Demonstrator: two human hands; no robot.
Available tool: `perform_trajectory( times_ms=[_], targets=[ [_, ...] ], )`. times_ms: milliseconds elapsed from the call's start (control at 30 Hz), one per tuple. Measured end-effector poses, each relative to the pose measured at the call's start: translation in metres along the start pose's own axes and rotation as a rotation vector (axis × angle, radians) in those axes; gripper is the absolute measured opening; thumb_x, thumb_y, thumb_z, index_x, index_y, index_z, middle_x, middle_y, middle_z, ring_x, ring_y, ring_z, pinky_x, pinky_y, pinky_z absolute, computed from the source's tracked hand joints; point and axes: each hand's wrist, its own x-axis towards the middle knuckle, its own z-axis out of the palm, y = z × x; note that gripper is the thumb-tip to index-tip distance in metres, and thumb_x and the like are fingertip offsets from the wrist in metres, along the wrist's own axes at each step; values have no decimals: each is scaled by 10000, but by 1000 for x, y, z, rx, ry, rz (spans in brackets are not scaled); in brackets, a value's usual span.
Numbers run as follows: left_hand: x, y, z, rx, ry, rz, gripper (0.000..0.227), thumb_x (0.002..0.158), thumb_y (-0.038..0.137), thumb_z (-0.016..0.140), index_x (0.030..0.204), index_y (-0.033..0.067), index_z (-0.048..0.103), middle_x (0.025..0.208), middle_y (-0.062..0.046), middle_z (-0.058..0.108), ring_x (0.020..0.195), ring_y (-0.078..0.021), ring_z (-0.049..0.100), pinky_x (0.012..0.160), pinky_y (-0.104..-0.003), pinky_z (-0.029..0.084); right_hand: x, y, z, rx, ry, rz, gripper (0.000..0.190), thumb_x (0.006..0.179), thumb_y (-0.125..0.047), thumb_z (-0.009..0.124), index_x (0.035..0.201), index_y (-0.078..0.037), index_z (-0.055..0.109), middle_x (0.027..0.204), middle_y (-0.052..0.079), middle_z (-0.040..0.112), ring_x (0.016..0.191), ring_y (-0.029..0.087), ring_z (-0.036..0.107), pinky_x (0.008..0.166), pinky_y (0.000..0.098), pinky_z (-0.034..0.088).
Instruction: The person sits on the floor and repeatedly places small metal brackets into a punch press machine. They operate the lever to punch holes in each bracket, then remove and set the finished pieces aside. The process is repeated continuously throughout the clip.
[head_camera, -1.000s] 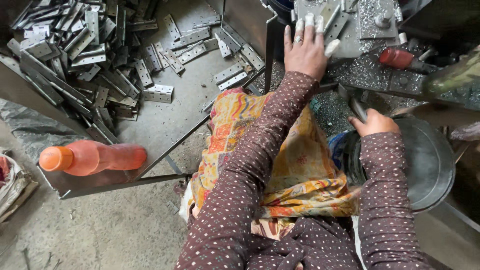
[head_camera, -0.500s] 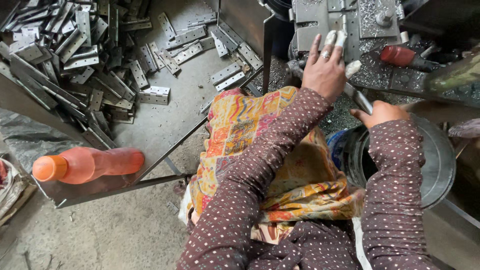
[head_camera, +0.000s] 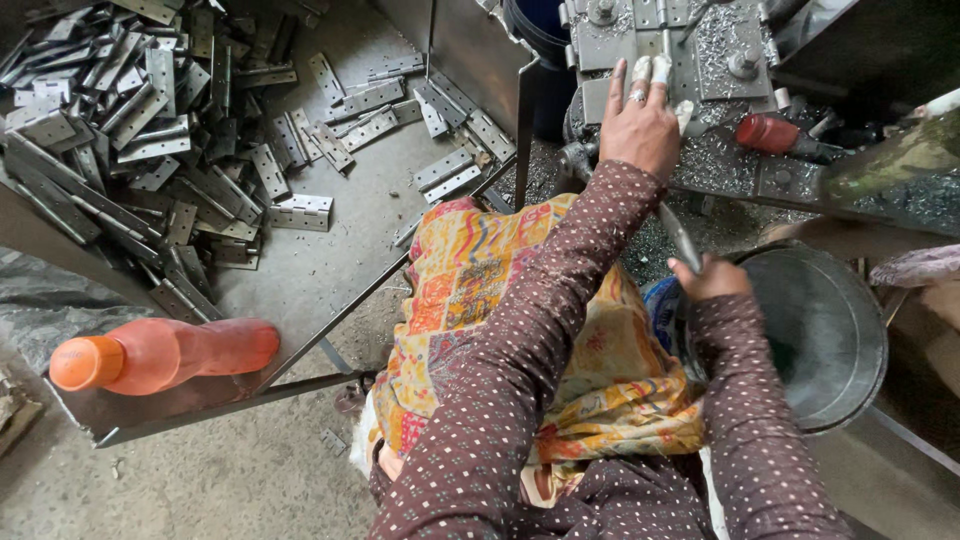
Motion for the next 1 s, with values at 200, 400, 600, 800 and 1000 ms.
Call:
perform_trajectory(
  times_ms=[200,400,600,800,1000],
  targets=[
    [-14,0,-9,-72,80,9,286,959,194,545,1023,16,760,1426,-197,554,1407,-314,466,1291,-537,124,5,16,43,-24,88,-83,586,931,-595,660,1091,-34,714,952,265,733,887,442,709,807,508,560],
    [6,-3,-8,-9,-118,-13,264,917,175,533,835,109,775,1499,-150,484,1439,-288,408,1250,-520,104,18,0,-36,-122,-46,-57,601,882,-618,671,1101,-59,712,902,230,748,823,404,735,794,513,568],
    [28,-5,7,-34,21,-21,217,896,166,583,830,75,768,1476,-171,501,1423,-324,418,1251,-537,117,-1,-6,-10,-69,33,-47,598,902,-620,672,1058,-46,729,902,241,737,833,411,722,805,508,557],
    [15,-7,4,-26,-90,-5,215,910,123,574,826,106,771,1502,-159,493,1440,-282,418,1259,-537,82,6,16,32,58,59,-142,594,898,-598,664,1053,-25,700,888,245,728,821,423,707,776,506,554],
    [42,-17,17,2,-55,-18,229,942,172,562,880,112,774,1474,-121,519,1420,-294,420,1252,-549,69,20,3,-37,-105,-45,-98,608,889,-614,658,1042,-27,711,863,223,741,794,405,734,779,505,563]
  ],
)
